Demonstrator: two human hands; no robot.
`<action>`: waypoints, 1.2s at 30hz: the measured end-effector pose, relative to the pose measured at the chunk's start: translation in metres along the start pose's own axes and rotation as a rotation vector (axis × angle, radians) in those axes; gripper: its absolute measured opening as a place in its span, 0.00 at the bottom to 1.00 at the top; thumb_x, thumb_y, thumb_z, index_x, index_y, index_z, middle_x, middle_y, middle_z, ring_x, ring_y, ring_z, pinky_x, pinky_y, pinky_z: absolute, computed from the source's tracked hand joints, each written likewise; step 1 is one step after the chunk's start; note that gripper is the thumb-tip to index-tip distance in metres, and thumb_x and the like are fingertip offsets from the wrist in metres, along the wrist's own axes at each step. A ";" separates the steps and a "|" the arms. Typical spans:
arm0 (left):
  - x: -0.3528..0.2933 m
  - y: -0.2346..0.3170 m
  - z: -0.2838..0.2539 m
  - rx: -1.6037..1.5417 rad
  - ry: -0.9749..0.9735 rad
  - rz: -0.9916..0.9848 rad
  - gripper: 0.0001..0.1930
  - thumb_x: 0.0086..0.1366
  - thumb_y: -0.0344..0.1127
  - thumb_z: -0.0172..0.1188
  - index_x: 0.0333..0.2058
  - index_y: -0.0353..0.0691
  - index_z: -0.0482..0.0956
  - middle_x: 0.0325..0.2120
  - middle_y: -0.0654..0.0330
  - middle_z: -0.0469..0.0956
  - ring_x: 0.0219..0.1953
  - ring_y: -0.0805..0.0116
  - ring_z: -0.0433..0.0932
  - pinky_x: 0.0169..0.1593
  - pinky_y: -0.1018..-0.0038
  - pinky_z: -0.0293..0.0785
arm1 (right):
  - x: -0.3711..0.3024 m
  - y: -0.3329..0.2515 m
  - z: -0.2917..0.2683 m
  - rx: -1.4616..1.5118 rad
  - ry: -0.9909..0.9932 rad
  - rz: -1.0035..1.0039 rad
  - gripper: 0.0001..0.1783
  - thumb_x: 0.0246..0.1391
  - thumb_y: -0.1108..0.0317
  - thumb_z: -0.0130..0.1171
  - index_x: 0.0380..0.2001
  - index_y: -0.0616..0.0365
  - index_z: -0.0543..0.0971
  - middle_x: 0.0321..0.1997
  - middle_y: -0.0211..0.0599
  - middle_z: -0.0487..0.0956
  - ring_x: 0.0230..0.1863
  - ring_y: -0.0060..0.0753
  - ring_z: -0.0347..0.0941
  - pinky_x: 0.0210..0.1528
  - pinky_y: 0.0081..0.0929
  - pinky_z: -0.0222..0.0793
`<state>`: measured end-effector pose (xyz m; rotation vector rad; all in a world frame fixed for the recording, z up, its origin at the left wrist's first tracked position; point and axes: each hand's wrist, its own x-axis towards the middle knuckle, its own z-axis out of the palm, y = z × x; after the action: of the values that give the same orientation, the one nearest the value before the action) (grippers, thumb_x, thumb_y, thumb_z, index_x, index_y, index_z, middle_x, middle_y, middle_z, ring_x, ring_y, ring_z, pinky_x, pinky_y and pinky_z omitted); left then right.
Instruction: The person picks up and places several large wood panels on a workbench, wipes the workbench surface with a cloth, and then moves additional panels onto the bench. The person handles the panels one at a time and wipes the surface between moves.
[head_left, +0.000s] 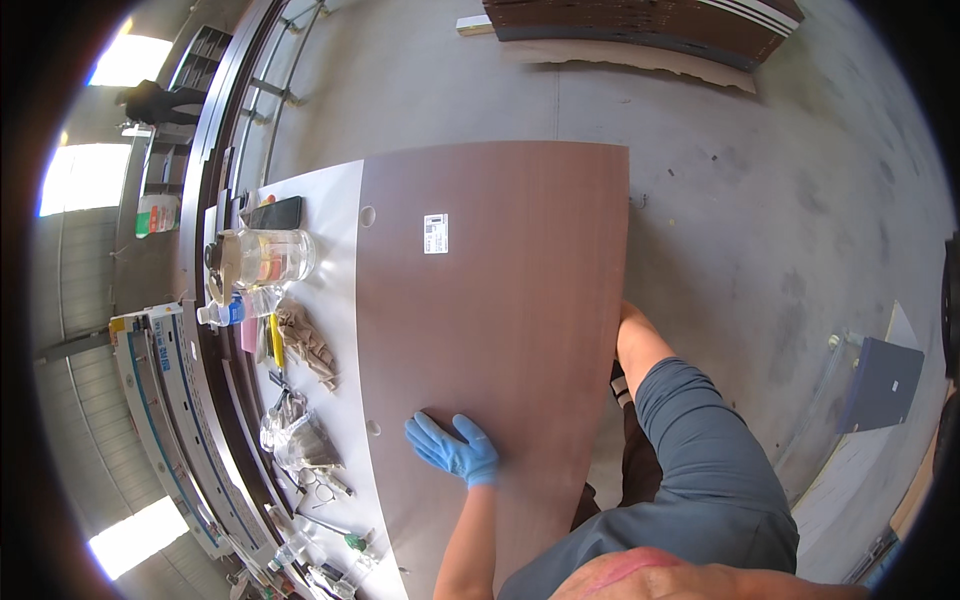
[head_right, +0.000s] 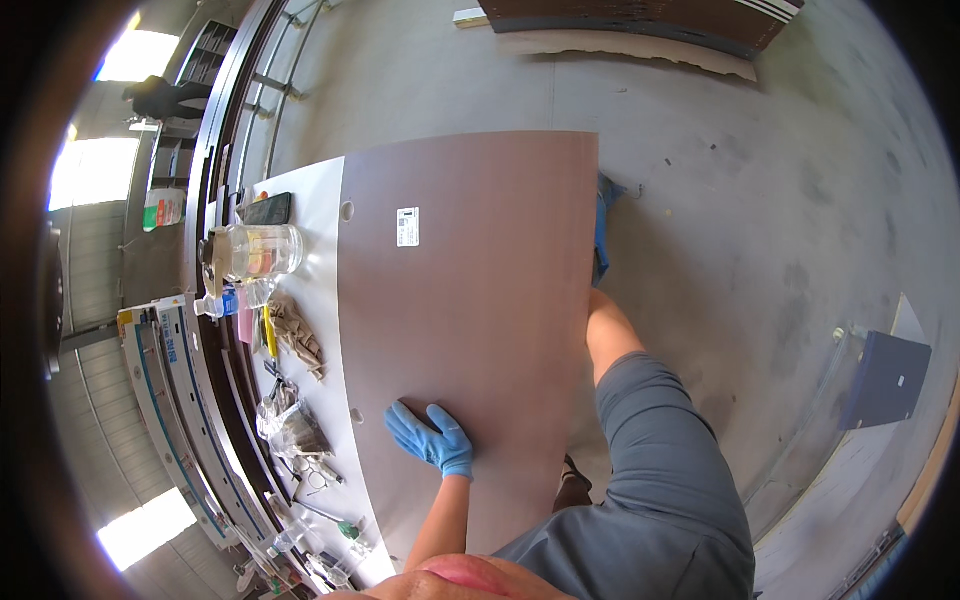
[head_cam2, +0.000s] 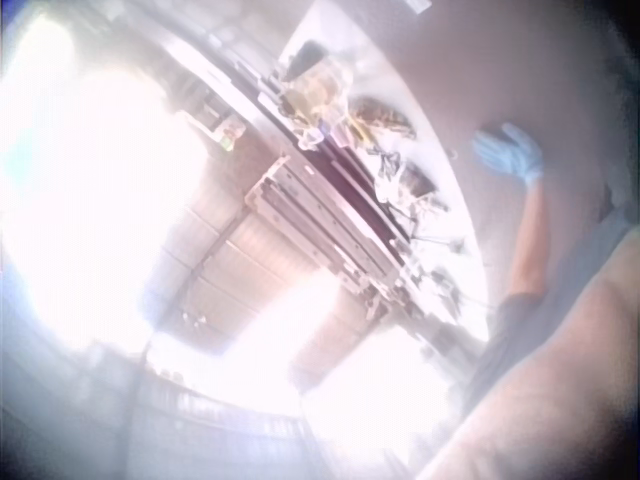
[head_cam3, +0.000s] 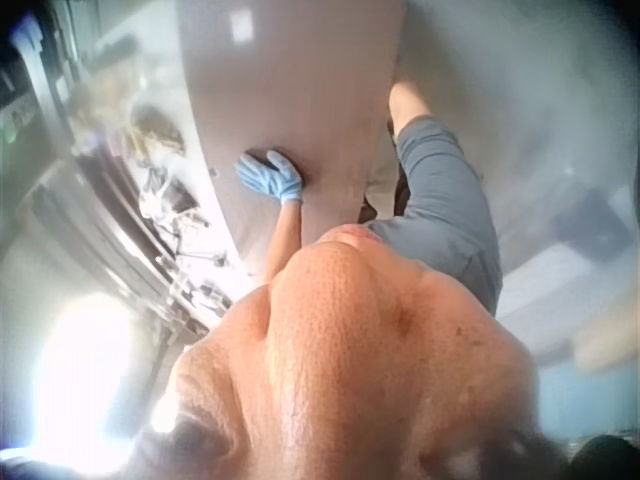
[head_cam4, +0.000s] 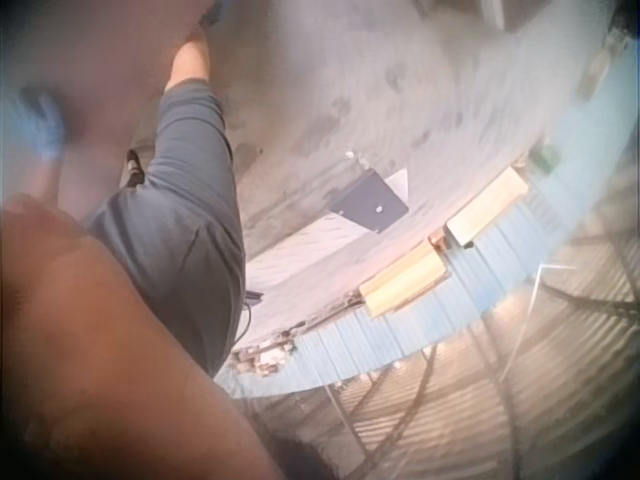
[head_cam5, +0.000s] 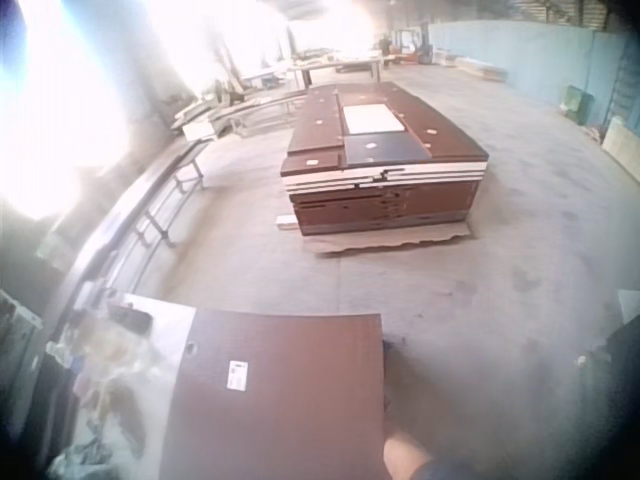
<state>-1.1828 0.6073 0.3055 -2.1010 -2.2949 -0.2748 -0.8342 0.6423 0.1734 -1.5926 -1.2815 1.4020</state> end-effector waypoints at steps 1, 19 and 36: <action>0.000 0.001 -0.001 -0.003 0.000 -0.002 0.40 0.75 0.56 0.50 0.75 0.33 0.58 0.76 0.39 0.55 0.79 0.40 0.51 0.80 0.50 0.42 | 0.000 0.001 0.001 -0.003 -0.002 0.000 0.18 0.63 0.68 0.60 0.56 0.56 0.80 0.51 0.44 0.84 0.50 0.48 0.80 0.53 0.39 0.78; 0.000 0.002 -0.001 -0.040 0.000 0.008 0.39 0.75 0.53 0.52 0.74 0.29 0.59 0.75 0.38 0.57 0.78 0.37 0.52 0.79 0.47 0.44 | -0.003 0.017 -0.010 -0.048 -0.027 -0.026 0.16 0.61 0.68 0.61 0.52 0.57 0.81 0.49 0.46 0.84 0.50 0.53 0.80 0.52 0.41 0.78; -0.002 0.001 -0.004 -0.109 0.006 -0.057 0.39 0.73 0.53 0.55 0.74 0.33 0.60 0.77 0.42 0.54 0.80 0.42 0.48 0.80 0.50 0.40 | -0.010 -0.011 -0.003 -0.162 0.074 -0.089 0.14 0.60 0.67 0.63 0.49 0.58 0.81 0.47 0.49 0.83 0.49 0.58 0.79 0.50 0.44 0.77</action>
<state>-1.1817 0.6046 0.3096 -2.0818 -2.3912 -0.4164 -0.8334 0.6366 0.1879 -1.6559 -1.4338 1.1999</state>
